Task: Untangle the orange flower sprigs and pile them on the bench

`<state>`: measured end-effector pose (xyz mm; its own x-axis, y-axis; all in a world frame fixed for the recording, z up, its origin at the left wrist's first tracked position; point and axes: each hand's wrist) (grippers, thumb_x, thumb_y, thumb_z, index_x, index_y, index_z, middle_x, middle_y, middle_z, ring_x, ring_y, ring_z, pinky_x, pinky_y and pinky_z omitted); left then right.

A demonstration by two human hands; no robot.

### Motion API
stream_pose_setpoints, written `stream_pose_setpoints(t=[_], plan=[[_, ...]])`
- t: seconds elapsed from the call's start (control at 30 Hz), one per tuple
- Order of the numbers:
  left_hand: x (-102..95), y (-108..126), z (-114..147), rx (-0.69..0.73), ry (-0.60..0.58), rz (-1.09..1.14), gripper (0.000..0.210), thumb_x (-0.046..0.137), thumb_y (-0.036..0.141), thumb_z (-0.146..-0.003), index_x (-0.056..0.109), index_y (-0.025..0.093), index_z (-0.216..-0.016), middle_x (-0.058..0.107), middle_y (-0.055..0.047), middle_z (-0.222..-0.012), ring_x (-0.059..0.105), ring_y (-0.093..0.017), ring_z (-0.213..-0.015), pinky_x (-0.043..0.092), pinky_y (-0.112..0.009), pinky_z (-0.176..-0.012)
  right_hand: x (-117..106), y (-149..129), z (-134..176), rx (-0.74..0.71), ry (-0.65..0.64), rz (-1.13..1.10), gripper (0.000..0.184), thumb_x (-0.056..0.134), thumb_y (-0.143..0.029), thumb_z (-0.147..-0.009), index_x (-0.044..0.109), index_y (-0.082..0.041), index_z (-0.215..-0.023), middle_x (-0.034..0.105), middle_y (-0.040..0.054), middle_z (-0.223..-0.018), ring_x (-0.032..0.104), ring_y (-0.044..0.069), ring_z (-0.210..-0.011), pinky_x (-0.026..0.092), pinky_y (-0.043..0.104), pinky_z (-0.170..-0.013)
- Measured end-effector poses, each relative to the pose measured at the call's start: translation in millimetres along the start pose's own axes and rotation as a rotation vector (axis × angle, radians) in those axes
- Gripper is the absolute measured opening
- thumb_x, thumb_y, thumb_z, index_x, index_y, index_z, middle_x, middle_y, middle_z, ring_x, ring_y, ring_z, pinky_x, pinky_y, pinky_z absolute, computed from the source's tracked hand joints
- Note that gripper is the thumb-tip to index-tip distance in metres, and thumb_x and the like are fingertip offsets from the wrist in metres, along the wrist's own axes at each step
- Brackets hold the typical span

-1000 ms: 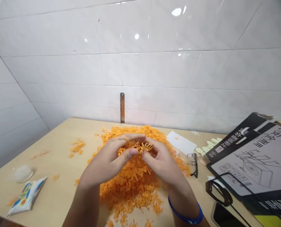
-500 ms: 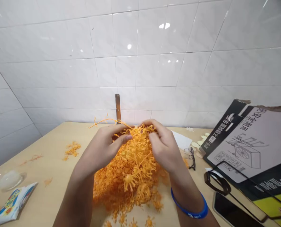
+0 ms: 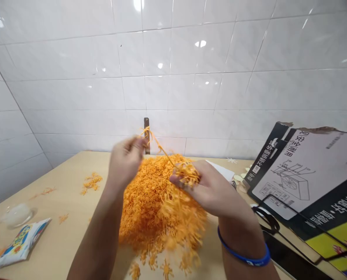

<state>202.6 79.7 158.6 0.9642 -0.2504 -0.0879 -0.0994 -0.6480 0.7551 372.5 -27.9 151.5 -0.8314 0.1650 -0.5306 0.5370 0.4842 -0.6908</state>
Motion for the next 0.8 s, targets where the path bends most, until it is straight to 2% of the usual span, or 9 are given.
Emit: stream_pose_setpoints(t=[0.07,0.13,0.2,0.27,0.4,0.47,0.53,0.7,0.8], plan=[[-3.7,-9,-7,0.014,0.14,-0.026,0.019,0.061,0.028,-0.083,0.064,0.017,-0.068,0.043,0.004,-0.048,0.032,-0.008,-0.041,0.024,-0.02,-0.04,-4,-2,3,0.015,0.057,-0.102,0.042,0.059,-0.051,-0.083,0.047,-0.018,-0.06,0.036,-0.0035,-0.053,0.03,0.008,-0.047,0.024,0.023,-0.043],[-0.8,-15,-8,-0.013,0.017,-0.117,0.011,0.06,0.024,-0.082,0.069,0.017,-0.081,0.052,0.0,-0.059,0.044,-0.012,-0.051,0.033,-0.021,-0.045,-4,0,0,-0.009,0.152,-0.2,0.038,0.058,-0.052,-0.084,0.054,-0.018,-0.069,0.04,-0.003,-0.057,0.034,0.008,-0.048,0.028,0.023,-0.044],[6.9,-20,-6,-0.024,-0.174,-0.222,0.021,0.059,0.018,-0.079,0.071,0.019,-0.096,0.062,-0.005,-0.081,0.056,-0.017,-0.07,0.044,-0.025,-0.059,1,5,-9,-0.04,0.236,-0.262,0.035,0.058,-0.052,-0.084,0.058,-0.018,-0.077,0.043,-0.0025,-0.06,0.036,0.009,-0.051,0.031,0.023,-0.047],[14.2,-25,-4,-0.007,-0.282,-0.265,0.032,0.059,0.015,-0.075,0.069,0.021,-0.105,0.062,-0.009,-0.107,0.059,-0.022,-0.094,0.048,-0.031,-0.078,7,13,-20,-0.052,0.322,-0.274,0.034,0.06,-0.052,-0.083,0.058,-0.018,-0.078,0.044,-0.0022,-0.062,0.038,0.009,-0.054,0.033,0.023,-0.05],[13.2,-29,-9,-0.078,-0.237,-0.078,0.035,0.055,0.035,-0.086,0.064,0.021,-0.117,0.054,-0.012,-0.135,0.049,-0.027,-0.124,0.04,-0.041,-0.102,17,28,-34,-0.001,0.499,-0.25,0.036,0.061,-0.051,-0.081,0.052,-0.018,-0.071,0.04,-0.0031,-0.061,0.036,0.01,-0.054,0.032,0.023,-0.05],[8.4,-25,-12,-0.146,-0.271,0.081,0.045,0.043,0.05,-0.091,0.063,0.021,-0.119,0.058,-0.013,-0.131,0.053,-0.028,-0.121,0.044,-0.043,-0.098,20,32,-36,0.035,0.553,-0.264,0.038,0.061,-0.052,-0.081,0.048,-0.018,-0.069,0.037,-0.0041,-0.059,0.035,0.009,-0.053,0.031,0.022,-0.048],[6.2,-18,-11,-0.14,-0.36,0.14,0.048,0.046,0.055,-0.089,0.065,0.021,-0.117,0.063,-0.013,-0.125,0.058,-0.028,-0.114,0.048,-0.041,-0.091,23,32,-37,0.038,0.601,-0.277,0.037,0.06,-0.051,-0.081,0.048,-0.018,-0.069,0.039,-0.004,-0.059,0.036,0.009,-0.053,0.032,0.022,-0.049],[13.9,-4,0,-0.026,-0.331,-0.121,0.033,0.063,0.042,-0.083,0.07,0.021,-0.108,0.072,-0.008,-0.099,0.062,-0.02,-0.084,0.049,-0.029,-0.069,31,28,-40,-0.016,0.704,-0.278,0.034,0.058,-0.049,-0.083,0.055,-0.017,-0.073,0.052,-0.0002,-0.066,0.047,0.012,-0.061,0.04,0.023,-0.057],[16.8,-2,2,0.02,-0.298,-0.138,0.026,0.06,0.037,-0.085,0.07,0.019,-0.1,0.07,-0.006,-0.09,0.058,-0.015,-0.072,0.045,-0.025,-0.06,32,27,-41,0.002,0.616,-0.307,0.033,0.067,-0.049,-0.076,0.06,-0.016,-0.079,0.059,0.002,-0.071,0.053,0.014,-0.066,0.043,0.024,-0.058]])
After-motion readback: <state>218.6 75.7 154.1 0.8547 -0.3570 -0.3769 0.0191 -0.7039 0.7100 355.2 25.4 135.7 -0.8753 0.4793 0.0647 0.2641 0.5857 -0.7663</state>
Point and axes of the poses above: each hand's wrist, its own z-axis away from the middle knuckle, its own x-axis out of the palm, y = z × x
